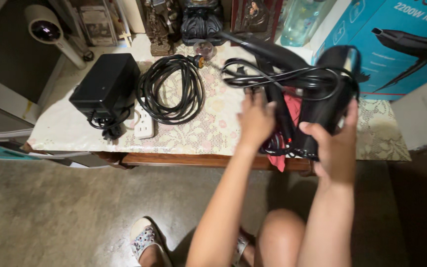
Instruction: The person wipes the power cord of a hair straightener with a pink cloth, then coils the cord and secures it with a twist tie. They then pick up a hair dryer and begin coiling its cord.
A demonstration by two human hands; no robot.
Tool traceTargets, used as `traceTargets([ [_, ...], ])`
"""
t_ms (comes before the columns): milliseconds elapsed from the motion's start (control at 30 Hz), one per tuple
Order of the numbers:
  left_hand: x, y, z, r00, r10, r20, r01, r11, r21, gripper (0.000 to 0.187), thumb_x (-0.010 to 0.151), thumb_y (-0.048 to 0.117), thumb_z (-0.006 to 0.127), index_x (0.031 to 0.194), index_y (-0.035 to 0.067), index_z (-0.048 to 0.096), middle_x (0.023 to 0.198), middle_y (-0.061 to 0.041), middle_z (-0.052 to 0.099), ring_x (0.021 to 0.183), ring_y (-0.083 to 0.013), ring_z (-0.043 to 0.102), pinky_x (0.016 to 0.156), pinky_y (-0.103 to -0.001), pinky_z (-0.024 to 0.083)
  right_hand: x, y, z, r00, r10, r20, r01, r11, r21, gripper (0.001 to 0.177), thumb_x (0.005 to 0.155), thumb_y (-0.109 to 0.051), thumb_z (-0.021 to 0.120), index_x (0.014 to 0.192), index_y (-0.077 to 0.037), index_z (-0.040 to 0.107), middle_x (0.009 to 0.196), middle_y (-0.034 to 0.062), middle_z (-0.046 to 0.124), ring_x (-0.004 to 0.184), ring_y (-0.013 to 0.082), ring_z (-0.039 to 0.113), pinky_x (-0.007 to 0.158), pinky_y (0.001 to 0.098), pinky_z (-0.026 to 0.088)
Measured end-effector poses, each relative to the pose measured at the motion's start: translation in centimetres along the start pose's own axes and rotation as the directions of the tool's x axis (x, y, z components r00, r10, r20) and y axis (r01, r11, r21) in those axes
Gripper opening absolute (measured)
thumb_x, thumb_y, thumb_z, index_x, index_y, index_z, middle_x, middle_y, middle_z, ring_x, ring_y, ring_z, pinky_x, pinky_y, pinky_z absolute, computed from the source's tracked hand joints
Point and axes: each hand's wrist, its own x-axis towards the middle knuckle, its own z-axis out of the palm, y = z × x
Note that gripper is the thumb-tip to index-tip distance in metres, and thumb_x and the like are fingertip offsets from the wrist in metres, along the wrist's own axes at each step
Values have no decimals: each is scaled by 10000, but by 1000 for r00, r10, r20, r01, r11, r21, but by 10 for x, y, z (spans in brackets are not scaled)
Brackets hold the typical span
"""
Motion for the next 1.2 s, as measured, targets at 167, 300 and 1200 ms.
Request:
traceTargets([
  [167,-24,-76,-124,944,-329,16,312,877,-366,553,912,190,637,1439,58,537,1380,-193,638,1212,-305,668,1008,-383,548,-4,2,23,977,20,210,-25,999,23,1152,730,149,739,1701,-41,148,1520,169,534,1315,260,606,1062,362,540],
  [300,-56,-103,-243,917,-270,-294,111,879,-464,942,871,196,781,1555,40,153,1486,-215,397,1339,-288,482,1108,-423,424,-6,4,44,922,72,380,-56,997,-52,1180,696,150,746,1705,-41,165,1522,159,510,1304,247,573,1073,369,497],
  [1200,-161,-104,-289,624,-676,392,719,300,-627,296,1033,274,506,1256,111,612,885,-37,672,556,-151,621,525,-271,450,12,40,80,857,75,510,341,660,-669,572,813,-153,844,1362,-128,687,1406,172,667,1306,274,611,1106,368,447],
])
